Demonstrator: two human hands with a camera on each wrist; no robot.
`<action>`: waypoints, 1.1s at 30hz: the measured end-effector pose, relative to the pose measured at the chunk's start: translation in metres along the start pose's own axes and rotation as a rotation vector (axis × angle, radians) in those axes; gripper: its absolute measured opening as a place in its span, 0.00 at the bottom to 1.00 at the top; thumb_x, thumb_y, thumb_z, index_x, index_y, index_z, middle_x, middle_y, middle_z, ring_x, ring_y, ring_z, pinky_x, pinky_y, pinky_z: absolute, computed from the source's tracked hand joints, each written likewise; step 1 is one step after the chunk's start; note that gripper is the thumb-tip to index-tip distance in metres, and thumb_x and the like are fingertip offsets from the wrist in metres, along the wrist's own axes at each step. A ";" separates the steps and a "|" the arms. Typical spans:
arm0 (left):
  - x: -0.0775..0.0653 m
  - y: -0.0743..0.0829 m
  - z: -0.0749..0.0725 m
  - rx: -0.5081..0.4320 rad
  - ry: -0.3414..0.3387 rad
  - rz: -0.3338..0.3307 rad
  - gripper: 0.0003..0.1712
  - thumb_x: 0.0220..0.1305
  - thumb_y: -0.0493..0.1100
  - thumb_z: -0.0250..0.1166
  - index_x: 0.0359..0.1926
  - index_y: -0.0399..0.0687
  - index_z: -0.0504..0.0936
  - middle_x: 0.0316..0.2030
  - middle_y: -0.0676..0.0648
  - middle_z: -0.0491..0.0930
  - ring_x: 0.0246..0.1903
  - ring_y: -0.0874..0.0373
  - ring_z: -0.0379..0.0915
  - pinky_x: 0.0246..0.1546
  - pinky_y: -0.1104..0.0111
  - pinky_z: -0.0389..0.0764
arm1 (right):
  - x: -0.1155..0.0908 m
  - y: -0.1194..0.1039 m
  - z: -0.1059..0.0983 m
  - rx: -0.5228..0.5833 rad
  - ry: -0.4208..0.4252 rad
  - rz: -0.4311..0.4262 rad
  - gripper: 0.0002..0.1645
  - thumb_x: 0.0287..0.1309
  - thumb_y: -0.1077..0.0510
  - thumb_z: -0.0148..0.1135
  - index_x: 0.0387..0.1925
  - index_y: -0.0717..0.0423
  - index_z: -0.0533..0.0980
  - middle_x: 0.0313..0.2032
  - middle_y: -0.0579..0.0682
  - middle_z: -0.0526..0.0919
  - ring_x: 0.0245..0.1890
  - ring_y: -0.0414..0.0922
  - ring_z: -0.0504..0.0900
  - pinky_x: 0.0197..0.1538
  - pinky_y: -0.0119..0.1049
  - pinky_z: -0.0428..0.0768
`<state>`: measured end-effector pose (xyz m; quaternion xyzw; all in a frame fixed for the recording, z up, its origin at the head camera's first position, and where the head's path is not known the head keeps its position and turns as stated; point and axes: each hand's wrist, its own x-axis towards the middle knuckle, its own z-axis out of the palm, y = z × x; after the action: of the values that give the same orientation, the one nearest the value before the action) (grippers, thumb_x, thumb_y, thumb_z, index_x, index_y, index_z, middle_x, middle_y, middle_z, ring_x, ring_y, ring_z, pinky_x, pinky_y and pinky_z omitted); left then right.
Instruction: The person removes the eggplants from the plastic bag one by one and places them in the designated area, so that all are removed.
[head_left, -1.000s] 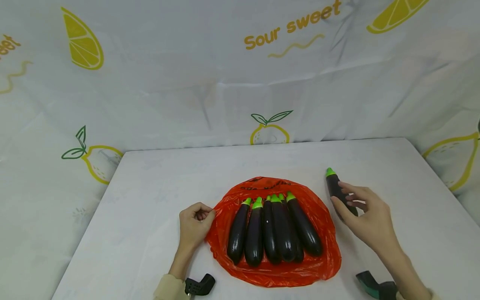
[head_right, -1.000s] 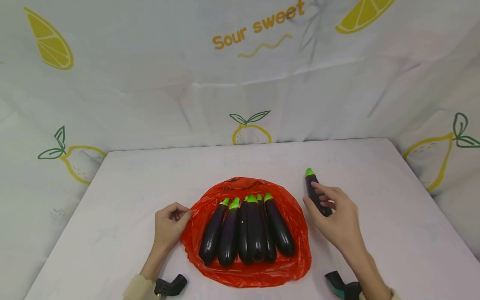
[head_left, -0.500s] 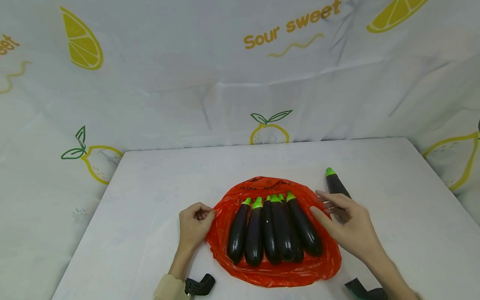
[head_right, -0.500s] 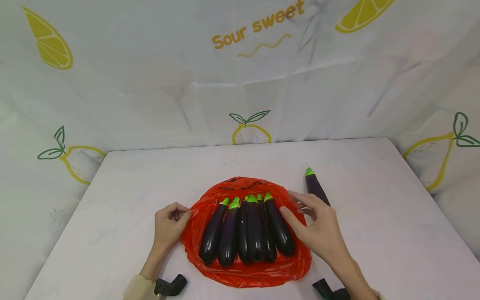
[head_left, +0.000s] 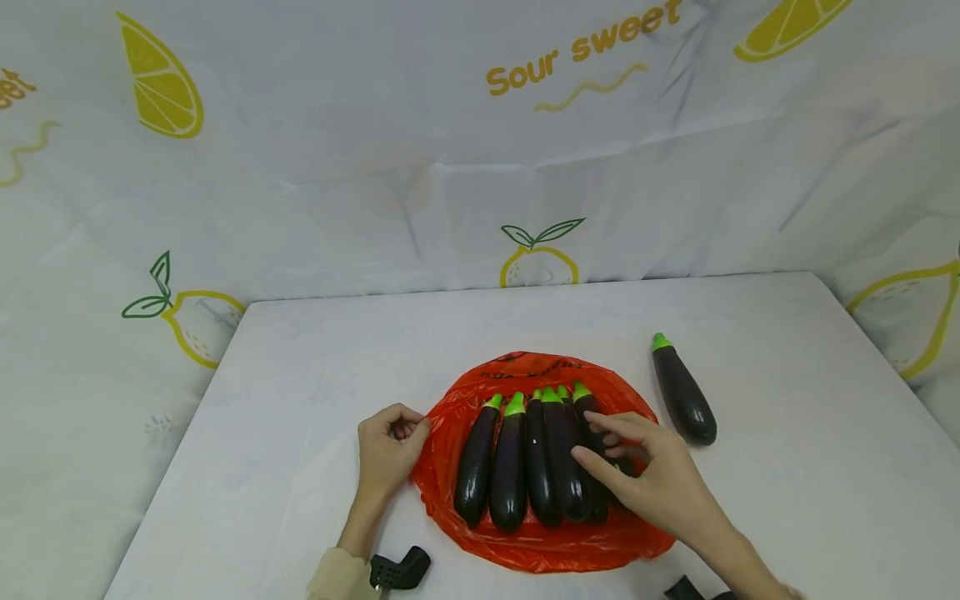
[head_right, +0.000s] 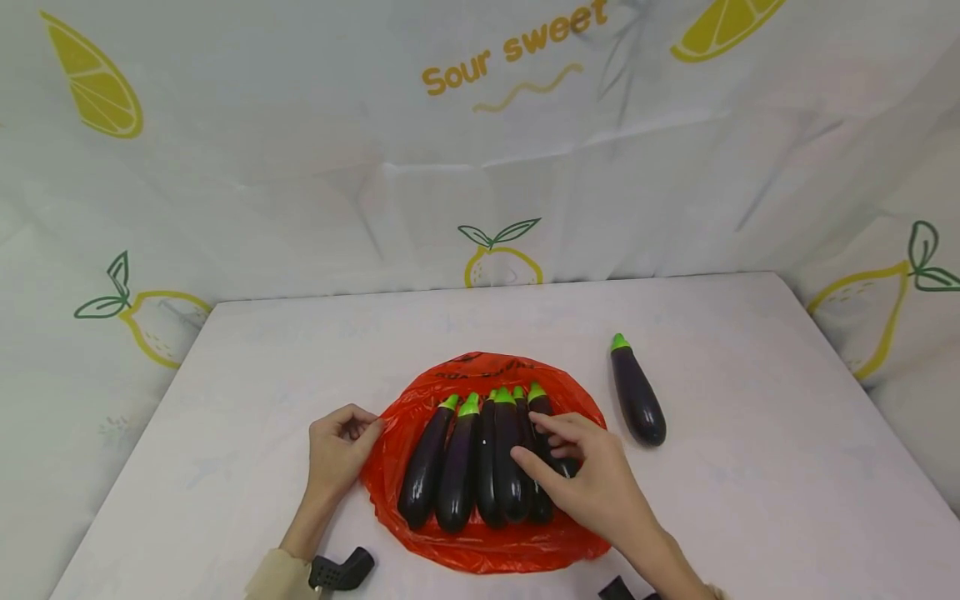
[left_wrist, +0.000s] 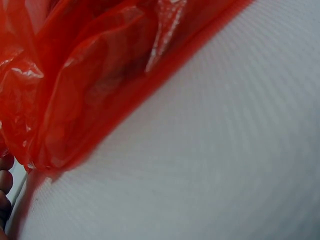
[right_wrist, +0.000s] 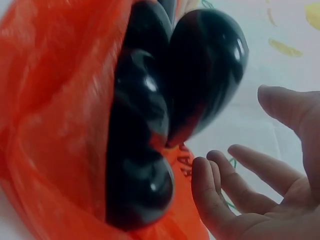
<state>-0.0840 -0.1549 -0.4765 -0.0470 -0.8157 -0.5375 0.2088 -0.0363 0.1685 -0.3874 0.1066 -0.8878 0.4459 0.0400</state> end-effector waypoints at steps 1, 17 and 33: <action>0.000 0.000 0.000 0.001 0.003 0.000 0.09 0.52 0.29 0.71 0.23 0.48 0.86 0.17 0.51 0.78 0.19 0.68 0.65 0.21 0.76 0.69 | 0.000 -0.001 0.001 -0.007 -0.014 0.022 0.29 0.53 0.52 0.78 0.56 0.57 0.83 0.52 0.55 0.88 0.37 0.40 0.83 0.41 0.27 0.85; 0.000 -0.002 0.000 -0.005 -0.009 0.014 0.10 0.54 0.29 0.70 0.23 0.48 0.86 0.17 0.51 0.78 0.20 0.67 0.66 0.21 0.75 0.70 | -0.002 -0.010 0.011 -0.051 -0.148 0.138 0.40 0.51 0.42 0.78 0.61 0.56 0.80 0.50 0.51 0.86 0.39 0.39 0.81 0.41 0.28 0.83; 0.000 -0.001 0.000 0.001 -0.005 0.010 0.10 0.53 0.29 0.71 0.22 0.49 0.86 0.16 0.51 0.78 0.19 0.67 0.65 0.21 0.75 0.69 | -0.001 -0.014 0.017 0.030 -0.145 0.217 0.39 0.49 0.45 0.80 0.62 0.56 0.79 0.45 0.53 0.87 0.36 0.39 0.82 0.41 0.31 0.87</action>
<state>-0.0845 -0.1552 -0.4776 -0.0521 -0.8161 -0.5361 0.2095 -0.0314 0.1468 -0.3866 0.0423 -0.8878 0.4522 -0.0742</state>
